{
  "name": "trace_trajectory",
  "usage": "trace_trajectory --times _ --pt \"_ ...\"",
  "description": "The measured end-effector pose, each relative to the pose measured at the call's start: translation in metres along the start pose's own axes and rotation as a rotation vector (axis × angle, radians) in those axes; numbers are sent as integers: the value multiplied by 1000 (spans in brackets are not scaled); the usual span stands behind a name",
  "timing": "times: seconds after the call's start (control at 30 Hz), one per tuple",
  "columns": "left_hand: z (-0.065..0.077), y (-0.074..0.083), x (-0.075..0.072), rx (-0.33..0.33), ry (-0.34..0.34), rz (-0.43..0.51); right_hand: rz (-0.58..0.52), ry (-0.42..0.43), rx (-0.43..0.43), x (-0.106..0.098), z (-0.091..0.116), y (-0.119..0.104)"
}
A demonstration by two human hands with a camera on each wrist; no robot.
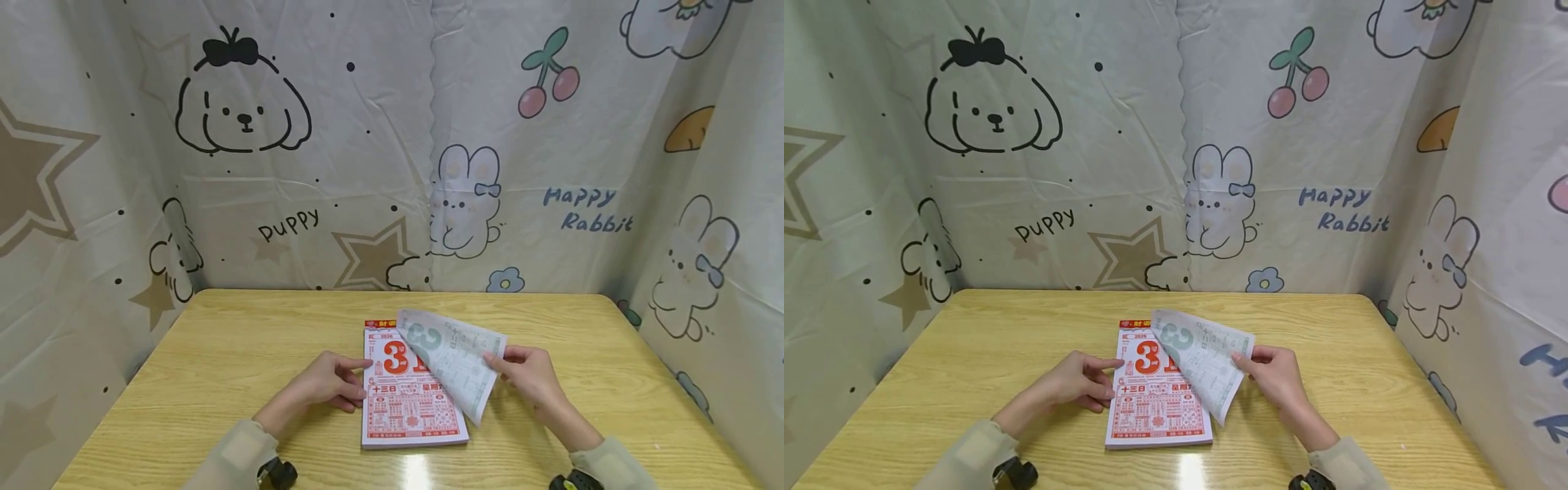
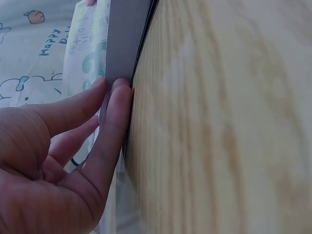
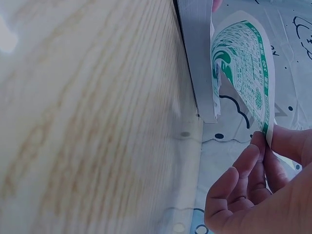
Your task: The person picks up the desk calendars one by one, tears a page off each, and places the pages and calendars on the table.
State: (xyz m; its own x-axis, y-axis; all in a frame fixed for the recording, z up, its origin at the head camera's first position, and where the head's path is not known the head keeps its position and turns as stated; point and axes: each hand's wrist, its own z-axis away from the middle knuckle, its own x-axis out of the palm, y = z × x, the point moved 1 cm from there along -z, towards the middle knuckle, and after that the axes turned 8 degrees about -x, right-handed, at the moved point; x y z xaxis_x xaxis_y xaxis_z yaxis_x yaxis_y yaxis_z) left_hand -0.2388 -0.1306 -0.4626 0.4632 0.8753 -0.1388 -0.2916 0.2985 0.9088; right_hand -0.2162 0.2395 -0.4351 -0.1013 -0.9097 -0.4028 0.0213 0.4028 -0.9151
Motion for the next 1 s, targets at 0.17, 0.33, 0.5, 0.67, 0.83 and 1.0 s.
trace_trajectory --times 0.17,0.33,0.5,0.67,0.83,1.0 --pt "2 2 1 -1 6 -4 -2 2 -5 -1 -1 -1" --pt "3 3 3 -13 17 -17 -7 1 -1 0 0 -1" --pt "2 4 3 -16 27 -38 -16 3 -2 0 -1 1" --pt "2 4 3 -19 35 -47 -13 2 -5 0 -2 2" --pt "2 5 3 -30 41 -56 -2 -1 3 0 -1 3" --pt "3 7 4 -46 51 -72 -3 -1 -4 -1 -1 2"
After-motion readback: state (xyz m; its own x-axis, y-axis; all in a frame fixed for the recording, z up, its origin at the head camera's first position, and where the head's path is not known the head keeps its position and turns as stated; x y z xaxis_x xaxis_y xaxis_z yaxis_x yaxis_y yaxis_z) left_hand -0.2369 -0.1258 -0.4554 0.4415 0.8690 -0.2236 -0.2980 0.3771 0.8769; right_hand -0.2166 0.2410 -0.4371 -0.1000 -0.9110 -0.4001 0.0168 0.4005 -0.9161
